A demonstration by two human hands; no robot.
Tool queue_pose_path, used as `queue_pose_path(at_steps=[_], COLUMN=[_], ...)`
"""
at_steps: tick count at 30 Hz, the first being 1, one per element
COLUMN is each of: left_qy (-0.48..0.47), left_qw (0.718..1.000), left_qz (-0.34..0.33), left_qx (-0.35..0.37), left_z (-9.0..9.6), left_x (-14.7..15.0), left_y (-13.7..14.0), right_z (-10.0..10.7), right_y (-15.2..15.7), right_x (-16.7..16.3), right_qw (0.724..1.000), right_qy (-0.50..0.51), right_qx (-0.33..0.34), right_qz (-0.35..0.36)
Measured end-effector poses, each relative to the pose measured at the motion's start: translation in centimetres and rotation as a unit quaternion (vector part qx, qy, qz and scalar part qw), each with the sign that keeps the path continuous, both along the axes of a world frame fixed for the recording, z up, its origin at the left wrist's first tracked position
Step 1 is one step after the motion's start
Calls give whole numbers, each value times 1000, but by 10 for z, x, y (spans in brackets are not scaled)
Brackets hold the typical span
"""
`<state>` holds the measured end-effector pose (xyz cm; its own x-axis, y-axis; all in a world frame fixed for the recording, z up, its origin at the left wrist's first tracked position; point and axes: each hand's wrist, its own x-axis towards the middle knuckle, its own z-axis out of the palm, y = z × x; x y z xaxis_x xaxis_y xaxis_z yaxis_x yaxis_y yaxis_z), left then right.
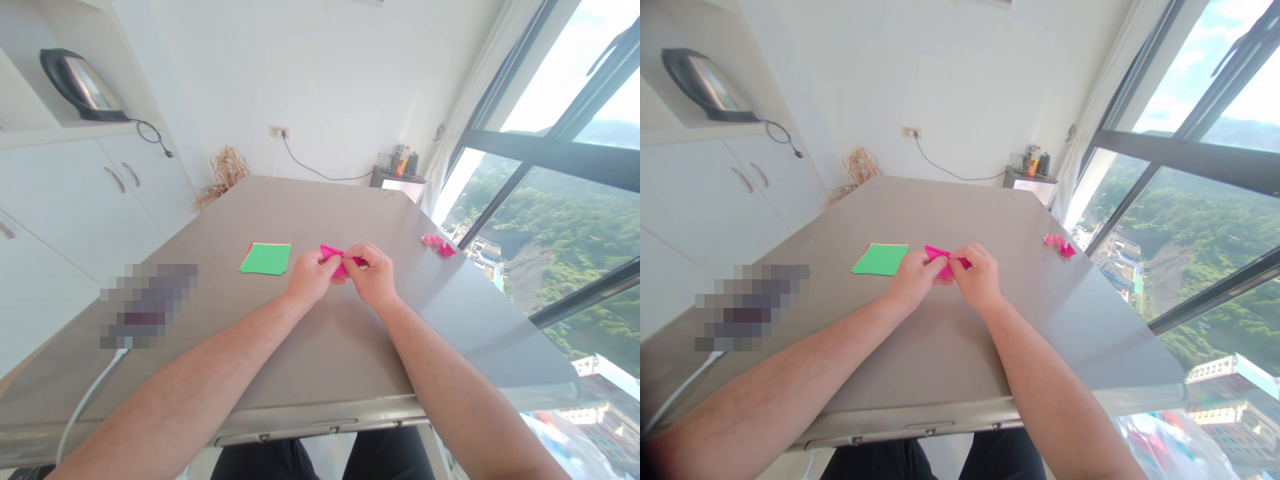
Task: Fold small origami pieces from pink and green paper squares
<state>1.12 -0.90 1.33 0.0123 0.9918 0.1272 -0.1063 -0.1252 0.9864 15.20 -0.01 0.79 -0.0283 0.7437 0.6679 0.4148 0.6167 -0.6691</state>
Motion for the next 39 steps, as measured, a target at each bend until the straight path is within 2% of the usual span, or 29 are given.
queue_pose_path(at_steps=[8, 12, 15, 20, 22, 27, 34, 39], left_qy=[-87, -98, -96, -84, -82, -88, -101, -100], left_qw=[994, 992, 991, 994, 995, 994, 991, 991], left_qz=[-36, -37, -22, -19, -20, -18, -5, 6], left_qx=[-53, -72, -89, -67, -60, -58, -87, -89], left_z=[3, 4, 4, 1, 1, 1, 4, 4], left_x=[-1, -2, -3, -6, -7, -6, -8, -10], left_y=[0, 0, 1, 3, 3, 3, 4, 5], right_z=[-1, -2, 0, 7, 8, 9, 9, 9], right_y=[2, 2, 1, 3, 5, 6, 1, 3], right_x=[7, 6, 5, 11, 13, 12, 12, 14], right_qw=[996, 994, 998, 988, 982, 985, 993, 985], right_qy=[-68, -77, -45, 10, 28, 41, 2, 16], right_qx=[55, 63, 19, -146, -180, -169, -106, -169], right_qz=[19, 34, 38, 45, 44, 17, 44, 27])
